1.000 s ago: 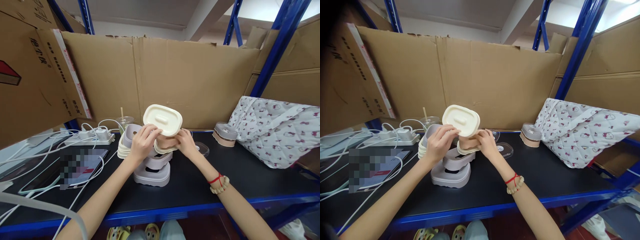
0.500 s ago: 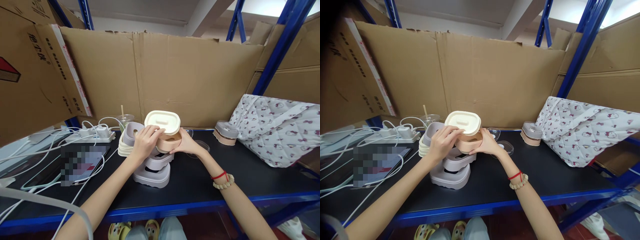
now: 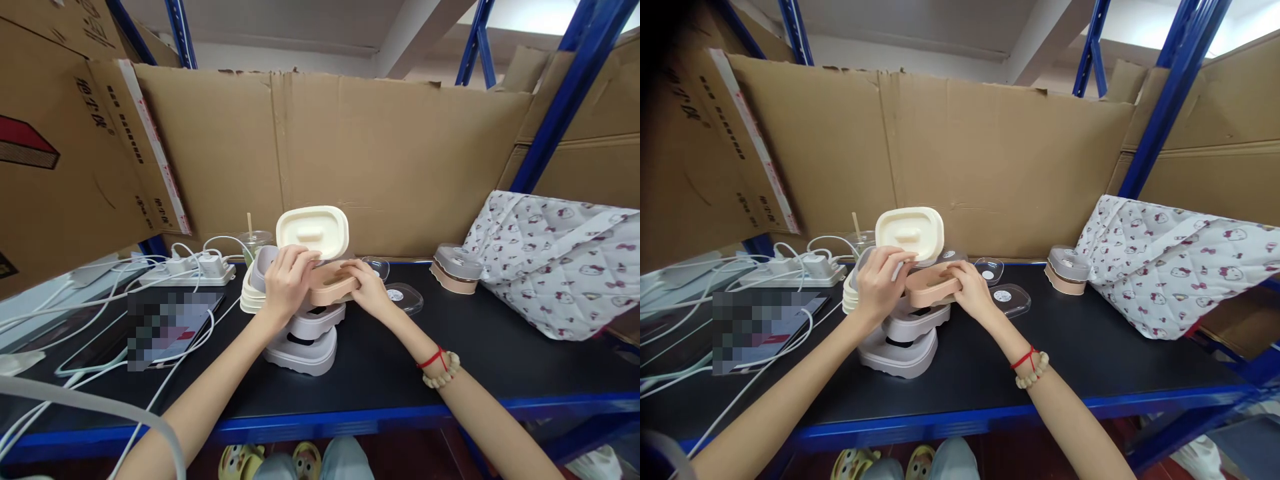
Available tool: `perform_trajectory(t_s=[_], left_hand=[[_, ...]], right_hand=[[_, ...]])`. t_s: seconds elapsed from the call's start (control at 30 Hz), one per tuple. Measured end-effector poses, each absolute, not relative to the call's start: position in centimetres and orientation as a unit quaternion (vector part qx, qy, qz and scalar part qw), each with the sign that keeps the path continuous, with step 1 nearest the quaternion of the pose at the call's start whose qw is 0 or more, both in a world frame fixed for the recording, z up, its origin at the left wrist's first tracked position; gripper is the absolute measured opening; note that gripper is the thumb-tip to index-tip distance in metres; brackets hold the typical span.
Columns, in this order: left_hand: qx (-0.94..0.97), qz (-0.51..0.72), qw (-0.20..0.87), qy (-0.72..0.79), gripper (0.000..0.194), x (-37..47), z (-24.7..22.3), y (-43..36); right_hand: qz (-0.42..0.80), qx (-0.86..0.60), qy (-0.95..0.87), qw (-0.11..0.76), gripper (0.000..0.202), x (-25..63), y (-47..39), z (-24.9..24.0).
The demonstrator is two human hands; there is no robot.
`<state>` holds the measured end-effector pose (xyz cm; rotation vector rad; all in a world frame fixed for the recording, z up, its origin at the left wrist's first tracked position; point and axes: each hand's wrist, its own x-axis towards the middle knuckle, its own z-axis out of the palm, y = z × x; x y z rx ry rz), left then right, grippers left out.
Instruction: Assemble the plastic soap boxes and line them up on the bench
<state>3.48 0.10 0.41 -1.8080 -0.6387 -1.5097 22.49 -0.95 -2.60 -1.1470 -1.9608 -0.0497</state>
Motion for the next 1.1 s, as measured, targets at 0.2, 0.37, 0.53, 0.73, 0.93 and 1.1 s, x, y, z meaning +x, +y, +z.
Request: perform_trajectory(t_s=[0.2,0.37,0.53,0.73,0.93,1.1], left_hand=[[-0.679,-0.626,0.313,-0.223,0.013,3.5,0.3,0.1],[-0.729,-0.559,0.363,-0.154,0.025,4.1,-0.2,-0.2],[-0.721,-0.574,0.343,-0.181,0.025,3.7,-0.3,0.1],[-0.765,-0.518,0.331,-0.191,0.021,3.3,0.4,0.1],[-0.848,-0.389,0.305,-0.193,0.031,3.8,-0.4,0.1],[-0.846,-0.362,0.3,-0.252,0.029,3.4,-0.9,0.9]], right_hand=[[-0.175,-0.522,-0.687,0.474,0.048,22.5,-2.1,-1.7],[-0.247,-0.551,-0.642,0.472,0.062,22.2,-2.2,-1.6],[-0.263,-0.549,-0.613,0.504,0.058,23.5,-2.1,-0.7],[-0.27,-0.574,-0.473,0.612,0.03,25.2,-2.4,1.0],[-0.203,-0.506,-0.645,0.535,0.027,22.7,-3.4,0.8],[-0.092,-0.486,-0.732,0.468,0.055,22.1,-3.5,0.4]])
